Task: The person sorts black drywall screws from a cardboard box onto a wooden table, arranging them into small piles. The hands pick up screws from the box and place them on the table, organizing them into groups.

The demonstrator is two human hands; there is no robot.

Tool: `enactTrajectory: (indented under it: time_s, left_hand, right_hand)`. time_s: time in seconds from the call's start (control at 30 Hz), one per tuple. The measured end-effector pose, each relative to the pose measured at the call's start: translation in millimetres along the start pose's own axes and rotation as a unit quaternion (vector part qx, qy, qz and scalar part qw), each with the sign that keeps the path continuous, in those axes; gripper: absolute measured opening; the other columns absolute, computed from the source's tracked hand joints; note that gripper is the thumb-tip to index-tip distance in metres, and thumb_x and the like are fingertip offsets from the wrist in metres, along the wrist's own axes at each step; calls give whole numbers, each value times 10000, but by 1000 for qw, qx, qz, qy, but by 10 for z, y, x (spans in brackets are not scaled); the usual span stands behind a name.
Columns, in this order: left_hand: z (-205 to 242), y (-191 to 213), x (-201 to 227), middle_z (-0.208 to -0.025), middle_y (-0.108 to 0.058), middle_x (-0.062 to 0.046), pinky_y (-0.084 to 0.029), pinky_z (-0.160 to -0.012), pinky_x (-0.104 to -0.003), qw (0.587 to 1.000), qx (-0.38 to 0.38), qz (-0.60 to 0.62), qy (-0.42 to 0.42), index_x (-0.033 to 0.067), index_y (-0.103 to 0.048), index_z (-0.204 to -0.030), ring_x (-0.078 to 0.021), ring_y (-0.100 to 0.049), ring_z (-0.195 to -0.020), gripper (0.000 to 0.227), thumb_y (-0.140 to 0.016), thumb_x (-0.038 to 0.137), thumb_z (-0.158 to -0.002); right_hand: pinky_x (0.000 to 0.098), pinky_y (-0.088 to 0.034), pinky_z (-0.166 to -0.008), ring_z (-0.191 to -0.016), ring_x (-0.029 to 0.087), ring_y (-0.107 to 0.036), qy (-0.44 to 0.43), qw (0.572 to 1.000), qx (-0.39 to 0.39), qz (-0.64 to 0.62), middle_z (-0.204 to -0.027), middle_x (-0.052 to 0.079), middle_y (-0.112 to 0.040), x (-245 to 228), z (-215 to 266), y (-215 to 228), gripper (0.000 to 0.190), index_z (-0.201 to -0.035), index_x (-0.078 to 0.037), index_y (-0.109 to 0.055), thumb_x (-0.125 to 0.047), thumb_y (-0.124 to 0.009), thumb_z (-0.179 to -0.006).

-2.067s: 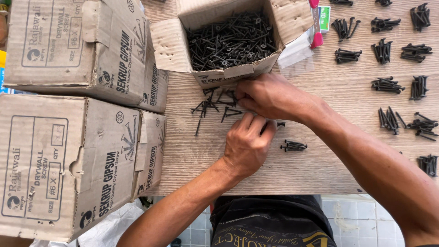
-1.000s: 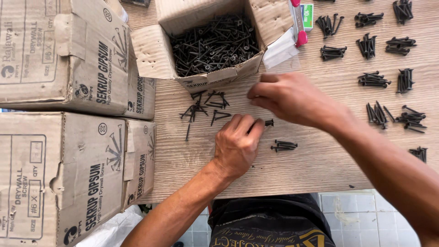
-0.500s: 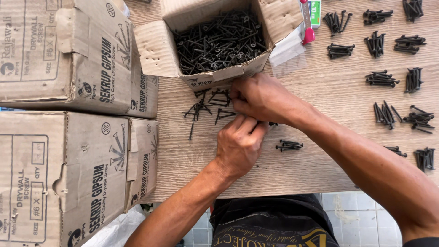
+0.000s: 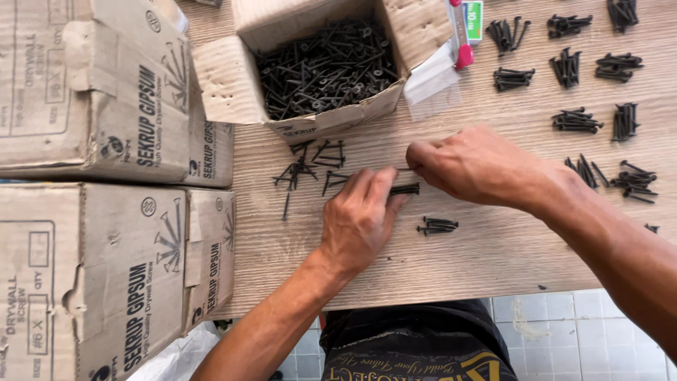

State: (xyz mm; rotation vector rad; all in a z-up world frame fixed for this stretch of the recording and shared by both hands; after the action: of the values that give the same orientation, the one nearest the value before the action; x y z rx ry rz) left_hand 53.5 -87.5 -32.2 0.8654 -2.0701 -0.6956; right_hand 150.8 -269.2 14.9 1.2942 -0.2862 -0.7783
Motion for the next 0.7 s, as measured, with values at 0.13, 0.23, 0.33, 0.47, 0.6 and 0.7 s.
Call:
enactTrajectory:
  time_s: [0.13,0.23,0.33,0.47,0.6,0.7]
  left_hand:
    - [-2,-2,-17,-913,-553,-76,-608,-647,-408,999,-35,-19,-3,57,-668,-1267,-300,-679,-819,324,-680,282,-1034]
    - [32,-35,-32,-923,-556,-59,-611,-628,-384,999,-43,-31,-9,80,-709,-1150,-278,-682,-814,227,-681,271,-1031]
    - [38,-76,-56,-918,-553,-51,-616,-622,-385,999,-43,-23,-7,97,-710,-1124,-274,-686,-807,188,-685,258,-1029]
    - [13,-94,-90,-924,-572,-62,-621,-620,-411,995,-93,31,8,103,-713,-1094,-303,-709,-809,147,-723,210,-994]
    - [-95,-171,-29,-921,-598,-76,-635,-624,-415,989,-125,82,5,112,-719,-1082,-333,-731,-805,140,-745,190,-968]
    - [-178,-192,83,-909,-616,-73,-642,-609,-419,986,-142,88,-8,122,-718,-1038,-323,-745,-763,133,-771,193,-939]
  right_hand:
    - [593,-613,-667,-777,463,-776,34,999,20,-15,-834,137,-732,-21,39,-40,119,-1063,-130,-574,-234,-521,-1040]
    - [593,-624,-678,-857,473,-757,59,996,41,-46,-916,133,-698,-60,76,-21,113,-1068,-106,-594,-207,-584,-1018]
    - [586,-628,-698,-930,470,-733,75,992,76,-73,-1011,133,-660,-82,107,-118,165,-1071,-91,-621,-198,-685,-963]
    - [490,-620,-692,-891,391,-739,68,980,155,-102,-978,78,-663,-69,218,-338,71,-990,-138,-665,-181,-714,-962]
    - [460,-615,-694,-911,354,-743,49,975,182,-115,-986,49,-674,9,399,-343,28,-968,-167,-703,-170,-728,-955]
    - [448,-622,-712,-911,337,-752,25,973,189,-130,-999,47,-700,49,547,-342,51,-980,-160,-732,-152,-744,-931]
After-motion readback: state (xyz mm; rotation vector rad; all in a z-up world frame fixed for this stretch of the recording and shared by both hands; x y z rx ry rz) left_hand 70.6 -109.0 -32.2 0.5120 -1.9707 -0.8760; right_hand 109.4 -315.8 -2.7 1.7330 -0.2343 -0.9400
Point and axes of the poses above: each hand's wrist, its own z-axis away from the middle knuckle, its own y-axis out of the back of the hand, x = y × z, the point moved 2 cm from there along -z, towards the middle knuckle
